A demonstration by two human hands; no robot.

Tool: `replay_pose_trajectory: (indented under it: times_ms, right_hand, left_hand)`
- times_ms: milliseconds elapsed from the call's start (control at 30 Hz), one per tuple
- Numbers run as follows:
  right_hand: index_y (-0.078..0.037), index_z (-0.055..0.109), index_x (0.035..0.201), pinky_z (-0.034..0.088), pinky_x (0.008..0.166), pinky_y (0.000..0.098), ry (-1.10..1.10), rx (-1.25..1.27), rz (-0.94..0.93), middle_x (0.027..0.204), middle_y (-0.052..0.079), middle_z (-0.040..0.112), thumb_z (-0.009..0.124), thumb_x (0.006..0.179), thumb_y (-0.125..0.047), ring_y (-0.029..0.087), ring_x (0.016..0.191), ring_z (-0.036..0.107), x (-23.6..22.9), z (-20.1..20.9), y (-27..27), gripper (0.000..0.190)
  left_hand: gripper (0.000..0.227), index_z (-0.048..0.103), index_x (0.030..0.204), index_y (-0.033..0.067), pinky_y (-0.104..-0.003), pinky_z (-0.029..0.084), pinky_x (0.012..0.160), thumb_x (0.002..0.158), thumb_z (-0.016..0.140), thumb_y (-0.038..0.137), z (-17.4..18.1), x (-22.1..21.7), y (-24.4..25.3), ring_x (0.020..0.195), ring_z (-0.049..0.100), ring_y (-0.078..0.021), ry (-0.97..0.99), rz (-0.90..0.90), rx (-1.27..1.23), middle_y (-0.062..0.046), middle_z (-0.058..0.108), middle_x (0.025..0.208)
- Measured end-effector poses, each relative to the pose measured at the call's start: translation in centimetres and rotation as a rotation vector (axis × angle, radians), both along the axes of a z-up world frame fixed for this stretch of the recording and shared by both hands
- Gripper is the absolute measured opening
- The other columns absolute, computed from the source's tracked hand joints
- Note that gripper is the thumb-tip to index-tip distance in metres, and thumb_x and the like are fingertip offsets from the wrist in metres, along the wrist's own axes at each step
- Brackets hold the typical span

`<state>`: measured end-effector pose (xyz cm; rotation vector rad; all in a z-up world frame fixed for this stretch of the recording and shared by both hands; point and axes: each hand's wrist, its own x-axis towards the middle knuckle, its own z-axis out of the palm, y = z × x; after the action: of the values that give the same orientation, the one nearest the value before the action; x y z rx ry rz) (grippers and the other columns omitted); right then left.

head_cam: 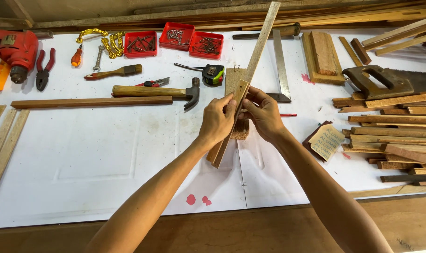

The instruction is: The person assembles a small cross-shaped frame from thin wooden strips on a workbench. They position a strip against a block, hammer nails through the joint, then use a steel ruler, try square and pencil to measure and mark a strip before aligning and fastening the next piece.

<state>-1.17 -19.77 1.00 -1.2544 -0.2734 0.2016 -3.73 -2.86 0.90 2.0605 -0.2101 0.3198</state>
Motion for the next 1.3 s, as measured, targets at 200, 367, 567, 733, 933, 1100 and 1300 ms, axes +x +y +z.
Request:
replay_pose_trajectory:
  times_ms: [200,367,567,733,933,1100,1300]
  right_hand:
    - [0.004,0.052,0.144,0.062,0.076,0.0306,-0.022,-0.001,-0.002,0.124,0.014,0.065,0.059,0.102,-0.003,0.017,0.088,0.067,0.4,-0.8,-0.3,0.043]
    - [0.002,0.054,0.141,0.061,0.077,0.0278,0.035,-0.026,-0.050,0.120,0.010,0.069,0.058,0.102,-0.007,0.012,0.092,0.070,0.1,0.1,-0.3,0.040]
    - [0.004,0.062,0.130,0.050,0.060,0.0253,-0.005,-0.130,-0.099,0.094,0.006,0.071,0.058,0.104,-0.014,0.009,0.072,0.061,0.9,-0.3,-0.2,0.032]
    - [0.007,0.068,0.120,0.050,0.059,0.0259,-0.010,-0.205,-0.096,0.086,0.006,0.068,0.058,0.103,-0.012,0.009,0.066,0.057,1.4,0.6,-0.2,0.027]
    - [0.005,0.069,0.118,0.049,0.061,0.0250,-0.049,-0.381,0.018,0.090,0.004,0.070,0.054,0.093,-0.004,0.008,0.069,0.056,0.8,1.7,-0.3,0.030]
    - [0.005,0.069,0.115,0.052,0.066,0.0257,-0.035,-0.372,-0.005,0.091,0.006,0.070,0.055,0.091,-0.003,0.008,0.072,0.059,0.5,2.0,-0.3,0.029]
    - [0.005,0.069,0.111,0.046,0.062,0.0233,-0.102,-0.498,-0.059,0.088,0.005,0.074,0.063,0.101,-0.028,0.006,0.071,0.059,-0.8,3.9,-1.3,0.035]
  left_hand:
    - [0.044,0.065,0.135,0.0025,-0.040,0.054,0.077,0.104,0.055,0.032,0.3,-0.2,-0.2,0.081,0.066,-0.0272,-0.002,0.016,0.081,-0.018,0.064,0.090]
    - [0.061,0.059,0.136,-0.0046,-0.042,0.055,0.071,0.092,0.068,0.037,2.4,-1.5,0.5,0.081,0.065,-0.0287,-0.036,-0.090,0.147,-0.019,0.061,0.093]
    - [0.058,0.058,0.137,-0.0045,-0.042,0.056,0.075,0.092,0.071,0.029,1.8,-1.0,2.0,0.083,0.065,-0.0283,-0.039,-0.121,0.248,-0.018,0.061,0.095]
    - [0.053,0.059,0.138,0.0002,-0.039,0.058,0.077,0.091,0.070,0.021,3.5,-0.8,4.3,0.083,0.067,-0.0258,-0.036,-0.111,0.336,-0.015,0.060,0.099]
    - [0.045,0.069,0.132,0.0206,-0.038,0.060,0.077,0.088,0.071,0.017,4.6,-0.3,6.9,0.083,0.067,-0.0231,-0.243,-0.174,0.522,-0.007,0.060,0.106]
    - [0.044,0.071,0.131,0.0198,-0.037,0.060,0.074,0.088,0.074,0.015,4.4,-0.4,6.7,0.081,0.068,-0.0220,-0.299,-0.194,0.513,-0.008,0.058,0.105]
    - [0.046,0.070,0.132,0.0206,-0.038,0.060,0.070,0.086,0.075,0.015,5.3,-0.7,5.0,0.080,0.068,-0.0235,-0.303,-0.215,0.521,-0.008,0.058,0.102]
